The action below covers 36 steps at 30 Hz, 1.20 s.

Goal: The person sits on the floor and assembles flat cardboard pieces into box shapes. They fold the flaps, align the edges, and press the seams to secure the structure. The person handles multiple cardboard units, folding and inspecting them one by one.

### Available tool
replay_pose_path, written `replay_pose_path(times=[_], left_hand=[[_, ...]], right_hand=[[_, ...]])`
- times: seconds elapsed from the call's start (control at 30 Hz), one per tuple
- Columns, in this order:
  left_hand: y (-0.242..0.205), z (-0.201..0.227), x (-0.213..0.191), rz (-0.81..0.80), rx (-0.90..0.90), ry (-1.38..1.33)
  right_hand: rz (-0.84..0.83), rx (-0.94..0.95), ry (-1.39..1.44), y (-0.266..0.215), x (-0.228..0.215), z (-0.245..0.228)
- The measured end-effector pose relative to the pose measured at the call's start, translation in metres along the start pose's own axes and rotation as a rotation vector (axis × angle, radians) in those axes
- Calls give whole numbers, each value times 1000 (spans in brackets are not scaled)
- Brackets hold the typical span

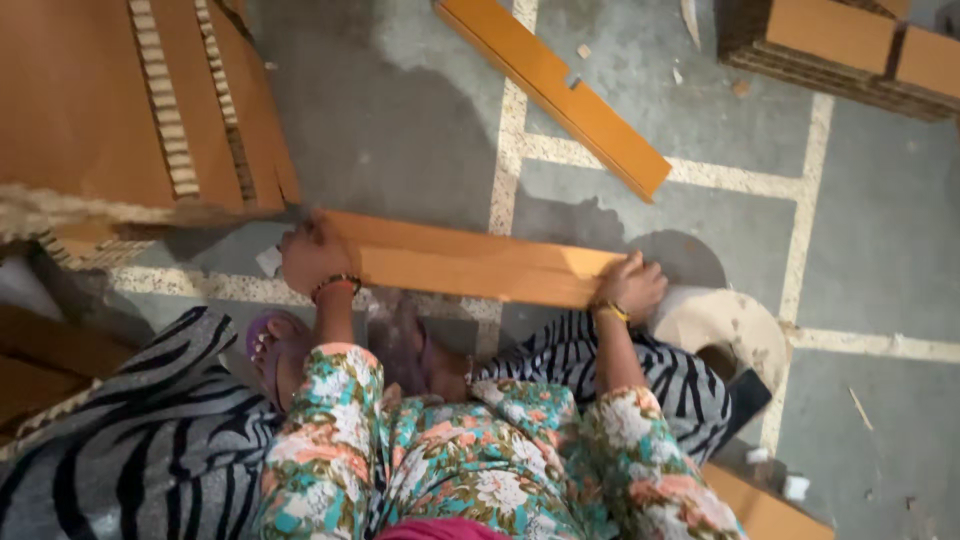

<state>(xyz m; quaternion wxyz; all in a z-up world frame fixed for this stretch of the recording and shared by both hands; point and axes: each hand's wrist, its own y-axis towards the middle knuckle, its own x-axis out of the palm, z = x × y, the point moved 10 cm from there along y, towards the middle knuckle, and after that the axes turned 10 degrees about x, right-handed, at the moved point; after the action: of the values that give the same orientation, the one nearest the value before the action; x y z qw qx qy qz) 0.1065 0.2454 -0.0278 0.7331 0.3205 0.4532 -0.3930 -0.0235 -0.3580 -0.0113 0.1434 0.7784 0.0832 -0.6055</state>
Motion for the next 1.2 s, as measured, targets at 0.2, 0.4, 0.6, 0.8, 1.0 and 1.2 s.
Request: replay_pose_path(times=[0.2, 0.4, 0.6, 0.8, 1.0, 1.2], left_hand=[[2, 1, 2, 38, 34, -22], [1, 1, 3, 57, 47, -57], [3, 24, -11, -24, 144, 52], [-42, 130, -40, 206, 733, 83], [-115, 218, 68, -480, 929, -84], [-159, 265, 72, -531, 1334, -263]], right_hand=[[-17, -44, 136, -5, -15, -7], [-4, -39, 96, -7, -13, -9], [46, -164, 70, -13, -13, -15], [129, -654, -111, -65, -18, -74], [-173, -815, 123, -115, -31, -126], [-178, -853, 147, -114, -39, -133]])
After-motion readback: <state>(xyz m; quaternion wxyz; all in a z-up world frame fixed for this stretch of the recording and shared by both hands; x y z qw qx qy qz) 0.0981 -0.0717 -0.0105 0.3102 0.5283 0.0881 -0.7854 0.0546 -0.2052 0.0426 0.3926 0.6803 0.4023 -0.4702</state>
